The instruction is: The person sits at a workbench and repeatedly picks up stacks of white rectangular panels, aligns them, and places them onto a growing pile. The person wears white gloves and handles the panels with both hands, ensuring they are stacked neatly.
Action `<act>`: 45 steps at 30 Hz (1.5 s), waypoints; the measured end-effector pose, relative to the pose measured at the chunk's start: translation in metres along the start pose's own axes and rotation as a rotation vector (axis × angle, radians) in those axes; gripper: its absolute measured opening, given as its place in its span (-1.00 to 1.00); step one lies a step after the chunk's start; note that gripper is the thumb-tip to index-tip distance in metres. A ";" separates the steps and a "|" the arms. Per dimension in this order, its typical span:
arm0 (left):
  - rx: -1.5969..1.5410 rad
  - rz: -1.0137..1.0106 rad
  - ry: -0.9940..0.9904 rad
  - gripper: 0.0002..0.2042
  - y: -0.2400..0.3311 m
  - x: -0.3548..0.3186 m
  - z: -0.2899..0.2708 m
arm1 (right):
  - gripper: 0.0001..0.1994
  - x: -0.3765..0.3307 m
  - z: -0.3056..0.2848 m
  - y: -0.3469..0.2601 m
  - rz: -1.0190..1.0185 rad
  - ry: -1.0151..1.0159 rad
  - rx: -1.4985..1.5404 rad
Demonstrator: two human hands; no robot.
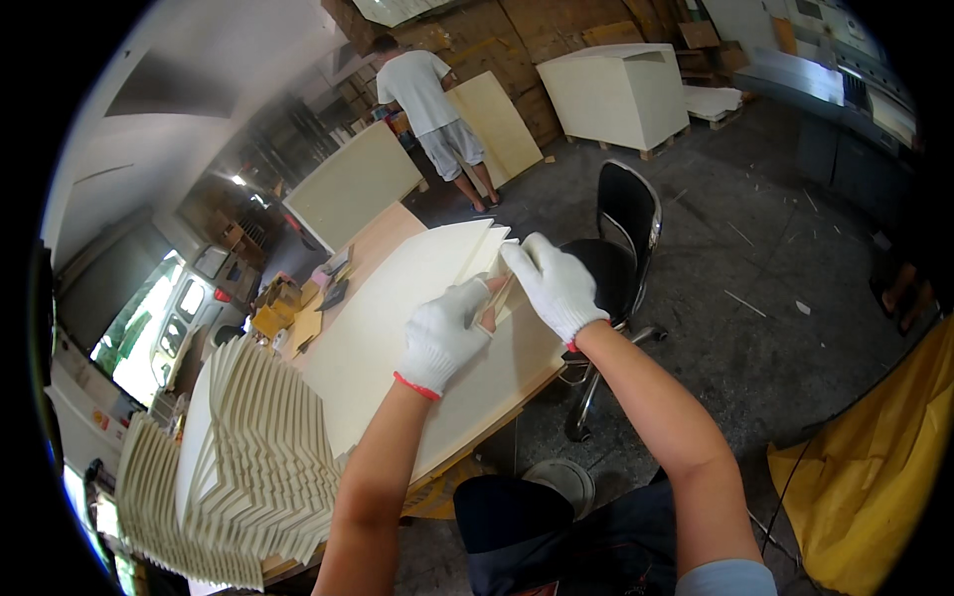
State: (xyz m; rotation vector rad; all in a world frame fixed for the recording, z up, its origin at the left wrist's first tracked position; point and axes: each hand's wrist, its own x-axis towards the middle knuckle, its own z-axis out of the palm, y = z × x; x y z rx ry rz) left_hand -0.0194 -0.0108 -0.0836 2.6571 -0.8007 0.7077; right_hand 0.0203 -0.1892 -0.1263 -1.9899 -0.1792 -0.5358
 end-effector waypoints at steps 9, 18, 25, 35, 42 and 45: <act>-0.034 -0.163 0.016 -0.53 0.006 -0.005 -0.006 | -0.62 -0.009 0.027 -0.027 0.569 -0.088 1.407; -0.103 0.049 0.388 -0.85 0.003 -0.157 -0.012 | -0.60 -0.052 0.074 -0.079 0.807 -0.490 1.238; 0.047 -0.203 0.405 -0.84 -0.017 -0.208 -0.024 | -0.68 -0.073 0.096 -0.114 0.726 -0.510 1.020; -0.086 -0.417 0.205 -0.70 -0.020 -0.211 -0.018 | -0.62 -0.082 0.058 -0.124 0.696 -0.347 0.794; -2.265 -0.408 0.048 0.21 0.010 -0.261 -0.036 | -0.59 -0.120 -0.041 -0.094 0.709 -0.428 0.849; -2.405 -0.695 0.310 -0.12 0.021 -0.251 -0.049 | -0.47 -0.145 -0.064 -0.083 0.685 -0.495 0.818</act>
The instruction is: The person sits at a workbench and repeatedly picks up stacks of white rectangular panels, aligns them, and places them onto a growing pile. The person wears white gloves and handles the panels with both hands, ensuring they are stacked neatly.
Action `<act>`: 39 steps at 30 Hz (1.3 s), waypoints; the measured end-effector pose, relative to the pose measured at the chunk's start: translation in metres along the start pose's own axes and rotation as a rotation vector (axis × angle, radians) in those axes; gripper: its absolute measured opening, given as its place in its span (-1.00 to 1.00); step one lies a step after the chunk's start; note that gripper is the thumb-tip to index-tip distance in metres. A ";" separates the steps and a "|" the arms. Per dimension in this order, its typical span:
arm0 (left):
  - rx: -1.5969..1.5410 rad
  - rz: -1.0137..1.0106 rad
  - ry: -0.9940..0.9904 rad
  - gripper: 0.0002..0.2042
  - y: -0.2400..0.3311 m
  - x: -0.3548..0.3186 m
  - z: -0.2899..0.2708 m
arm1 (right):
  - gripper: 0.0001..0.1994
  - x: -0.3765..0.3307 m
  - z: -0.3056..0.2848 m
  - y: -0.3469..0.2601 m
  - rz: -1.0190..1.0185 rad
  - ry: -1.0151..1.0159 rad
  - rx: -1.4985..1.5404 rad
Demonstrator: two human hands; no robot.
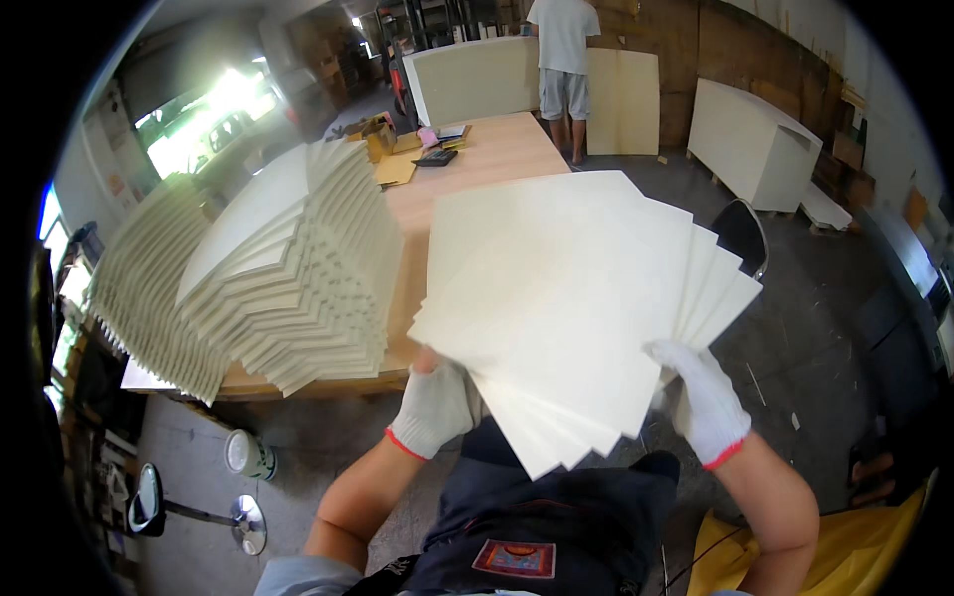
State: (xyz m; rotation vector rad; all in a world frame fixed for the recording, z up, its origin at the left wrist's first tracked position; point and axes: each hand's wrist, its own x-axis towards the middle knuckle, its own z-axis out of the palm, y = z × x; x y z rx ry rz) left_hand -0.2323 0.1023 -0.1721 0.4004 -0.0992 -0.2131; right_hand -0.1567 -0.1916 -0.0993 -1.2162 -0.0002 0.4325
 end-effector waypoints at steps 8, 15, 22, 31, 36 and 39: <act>0.933 0.297 0.392 -0.55 0.004 -0.009 0.046 | -0.51 -0.016 -0.020 0.045 -0.141 -0.027 0.159; 2.215 0.897 0.638 -0.75 0.075 -0.105 0.073 | -0.56 0.027 0.079 0.008 -0.292 -0.321 0.096; 0.670 1.309 0.299 -0.55 0.215 -0.115 0.134 | -0.41 0.073 0.285 -0.053 -0.343 -0.809 -0.034; 0.604 1.034 0.780 -0.68 0.314 -0.107 0.080 | -0.64 0.171 0.396 -0.011 0.023 -0.767 -0.064; 0.467 1.046 0.749 -0.69 0.329 -0.124 0.070 | -0.57 0.108 0.341 0.025 0.017 -0.979 0.189; 0.518 1.029 0.800 -0.81 0.316 -0.114 0.081 | -0.54 0.077 0.270 0.067 -0.048 -1.000 -0.020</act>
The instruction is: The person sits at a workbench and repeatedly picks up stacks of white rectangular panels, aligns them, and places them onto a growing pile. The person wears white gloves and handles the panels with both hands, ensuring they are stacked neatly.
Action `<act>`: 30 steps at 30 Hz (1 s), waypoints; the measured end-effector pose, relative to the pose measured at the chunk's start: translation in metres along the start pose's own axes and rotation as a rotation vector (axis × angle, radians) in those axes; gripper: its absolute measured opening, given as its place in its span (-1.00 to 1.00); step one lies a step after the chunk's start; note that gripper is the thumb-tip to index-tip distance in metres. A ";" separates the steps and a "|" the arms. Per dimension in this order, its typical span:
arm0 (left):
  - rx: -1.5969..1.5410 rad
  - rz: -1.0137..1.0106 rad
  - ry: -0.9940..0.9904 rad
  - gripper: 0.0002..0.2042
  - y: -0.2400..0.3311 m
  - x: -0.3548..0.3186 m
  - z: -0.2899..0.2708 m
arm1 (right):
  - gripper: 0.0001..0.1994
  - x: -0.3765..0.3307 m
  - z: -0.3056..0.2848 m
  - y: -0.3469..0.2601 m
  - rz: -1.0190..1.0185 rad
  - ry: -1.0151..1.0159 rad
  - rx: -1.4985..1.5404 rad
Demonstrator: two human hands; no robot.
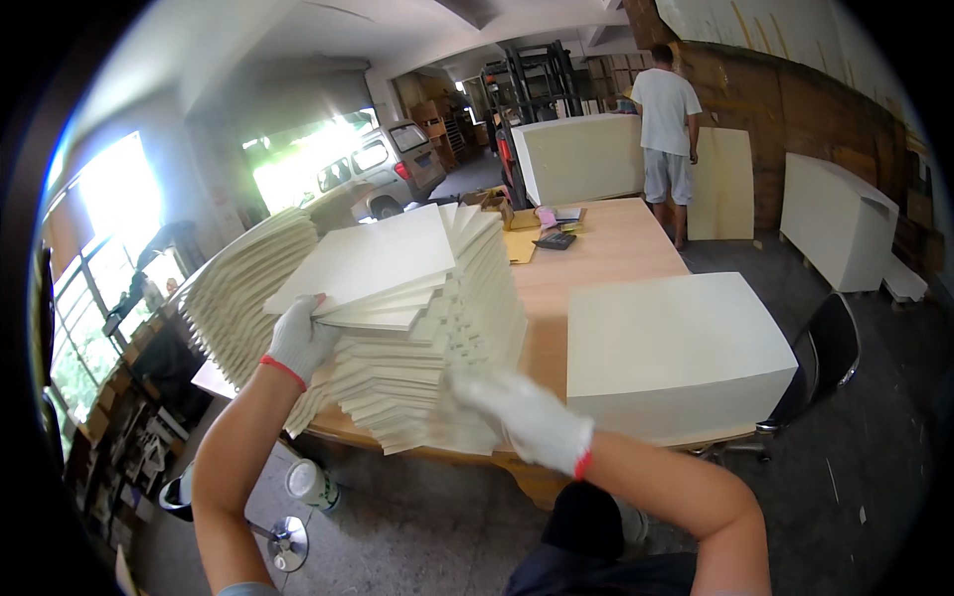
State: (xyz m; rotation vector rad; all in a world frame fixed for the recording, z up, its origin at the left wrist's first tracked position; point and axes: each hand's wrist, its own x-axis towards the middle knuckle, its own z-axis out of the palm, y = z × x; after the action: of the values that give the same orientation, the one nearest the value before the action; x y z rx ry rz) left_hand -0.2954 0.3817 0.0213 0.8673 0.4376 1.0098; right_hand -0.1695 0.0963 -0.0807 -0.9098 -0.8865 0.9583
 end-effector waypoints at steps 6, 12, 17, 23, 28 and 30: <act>0.019 -0.024 -0.063 -0.70 0.000 0.008 -0.003 | -0.54 -0.073 -0.023 0.020 0.524 -0.027 0.088; -0.244 -0.257 -0.290 -0.72 0.024 -0.023 -0.001 | -0.51 -0.113 -0.047 0.011 0.448 0.037 0.075; -0.387 0.152 -0.046 -0.57 -0.017 -0.144 -0.012 | -0.59 -0.191 -0.105 0.002 0.374 0.217 0.005; 0.523 0.493 -0.938 -0.61 -0.161 -0.221 0.037 | -0.69 -0.243 -0.183 -0.070 -0.090 1.000 -0.841; 1.022 0.895 -1.304 -0.68 -0.252 -0.213 0.220 | -0.44 -0.262 -0.230 -0.108 0.101 1.371 -1.298; 1.187 0.851 -1.365 -0.71 -0.285 -0.194 0.266 | -0.42 -0.252 -0.244 -0.104 0.215 1.299 -1.421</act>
State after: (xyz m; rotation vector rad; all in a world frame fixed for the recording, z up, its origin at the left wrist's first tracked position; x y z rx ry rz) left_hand -0.0530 0.0294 -0.0580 2.6712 -0.6877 0.5562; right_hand 0.0019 -0.2235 -0.1229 -2.4285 -0.1607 -0.4154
